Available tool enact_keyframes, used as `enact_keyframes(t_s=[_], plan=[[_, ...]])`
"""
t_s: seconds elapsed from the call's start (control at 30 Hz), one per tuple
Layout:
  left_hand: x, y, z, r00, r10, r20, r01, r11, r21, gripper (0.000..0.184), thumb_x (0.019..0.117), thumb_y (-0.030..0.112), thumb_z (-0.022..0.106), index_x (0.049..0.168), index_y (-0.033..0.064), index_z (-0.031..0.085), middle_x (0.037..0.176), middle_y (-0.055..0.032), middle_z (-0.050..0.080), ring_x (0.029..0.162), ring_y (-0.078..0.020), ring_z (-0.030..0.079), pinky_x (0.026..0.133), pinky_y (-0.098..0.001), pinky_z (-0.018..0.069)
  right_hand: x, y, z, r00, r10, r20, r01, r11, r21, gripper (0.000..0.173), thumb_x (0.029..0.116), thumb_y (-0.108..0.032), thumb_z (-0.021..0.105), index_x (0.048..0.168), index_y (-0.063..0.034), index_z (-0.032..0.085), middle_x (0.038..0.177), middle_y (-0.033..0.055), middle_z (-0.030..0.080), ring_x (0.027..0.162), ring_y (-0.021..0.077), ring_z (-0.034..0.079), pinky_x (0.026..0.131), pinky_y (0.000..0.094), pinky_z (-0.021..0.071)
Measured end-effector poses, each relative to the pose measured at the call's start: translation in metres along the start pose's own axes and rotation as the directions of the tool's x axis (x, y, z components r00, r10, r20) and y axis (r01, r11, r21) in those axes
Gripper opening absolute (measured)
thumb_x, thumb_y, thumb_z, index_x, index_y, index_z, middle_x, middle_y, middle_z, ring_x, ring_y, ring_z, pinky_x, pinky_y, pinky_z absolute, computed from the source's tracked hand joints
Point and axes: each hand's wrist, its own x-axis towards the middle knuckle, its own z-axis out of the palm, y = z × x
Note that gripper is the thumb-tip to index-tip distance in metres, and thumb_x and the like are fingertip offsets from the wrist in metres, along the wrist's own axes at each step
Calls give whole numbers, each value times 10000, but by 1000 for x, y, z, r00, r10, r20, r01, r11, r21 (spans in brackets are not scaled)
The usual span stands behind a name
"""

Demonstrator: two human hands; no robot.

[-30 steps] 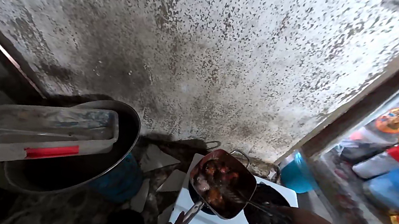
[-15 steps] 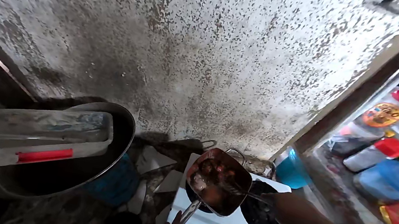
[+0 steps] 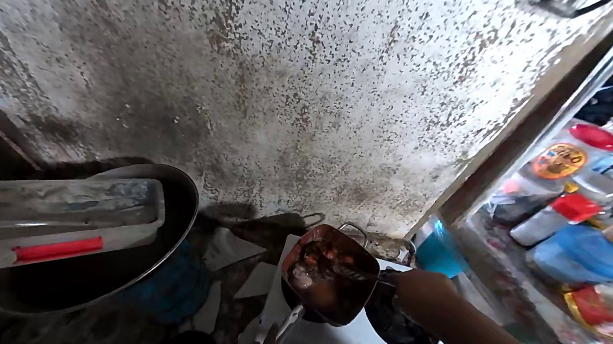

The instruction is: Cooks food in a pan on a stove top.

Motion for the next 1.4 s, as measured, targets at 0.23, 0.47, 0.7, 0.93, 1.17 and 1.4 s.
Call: enact_keyframes(t_s=[0.23, 0.47, 0.7, 0.93, 1.17, 1.4], plan=[[0, 1, 3, 1000, -7, -17, 7, 1000, 20, 946, 971, 198, 653, 1665, 258, 12, 1412, -272, 558, 1225, -461, 606, 1006, -618, 501, 22, 2, 32, 998, -56, -21, 57, 998, 16, 328, 1005, -161, 560, 1314, -97, 648, 1268, 236, 659, 1178, 459, 629, 914, 673, 506], [1, 0, 5, 1000, -20, -24, 21, 1000, 18, 951, 963, 186, 652, 1664, 281, 17, 1438, -271, 537, 1243, -460, 595, 1014, -626, 492, 26, 17, 36, 999, -35, -34, 37, 997, 69, 370, 1046, -258, 525, 1394, -177, 621, 1322, 217, 645, 1223, 438, 614, 957, 666, 489], [1, -1, 10, 998, -11, -62, 11, 1000, 4, 912, 969, 175, 638, 1666, 271, 58, 1464, -271, 509, 1239, -455, 595, 1016, -617, 492, -19, 16, 23, 997, 39, -66, -22, 971, 238, 493, 1086, -183, 473, 1575, -207, 422, 1573, 174, 448, 1445, 391, 431, 1139, 580, 364], [-4, 2, 7, 998, -19, -51, 20, 1000, 8, 902, 974, 171, 636, 1665, 274, 66, 1425, -269, 544, 1234, -455, 599, 1011, -613, 499, 59, 11, 60, 980, 7, -200, 53, 955, 291, 530, 1027, -162, 502, 1525, -341, 490, 1425, 204, 567, 1220, 407, 619, 955, 588, 529], [-2, 3, 7, 999, -36, -40, 37, 999, 17, 897, 981, 185, 627, 1665, 289, 55, 1429, -258, 545, 1224, -451, 608, 998, -620, 503, 49, 24, 58, 980, 22, -198, 34, 962, 272, 525, 1024, -220, 546, 1524, -369, 485, 1424, 220, 554, 1202, 428, 620, 933, 606, 534], [-3, 5, 3, 999, -32, -17, 32, 999, 20, 916, 973, 172, 643, 1665, 267, 50, 1441, -262, 535, 1232, -453, 604, 1009, -613, 502, 55, 10, 57, 983, 6, -186, 48, 957, 285, 529, 1036, -155, 478, 1527, -351, 488, 1439, 210, 543, 1201, 412, 623, 931, 580, 540]])
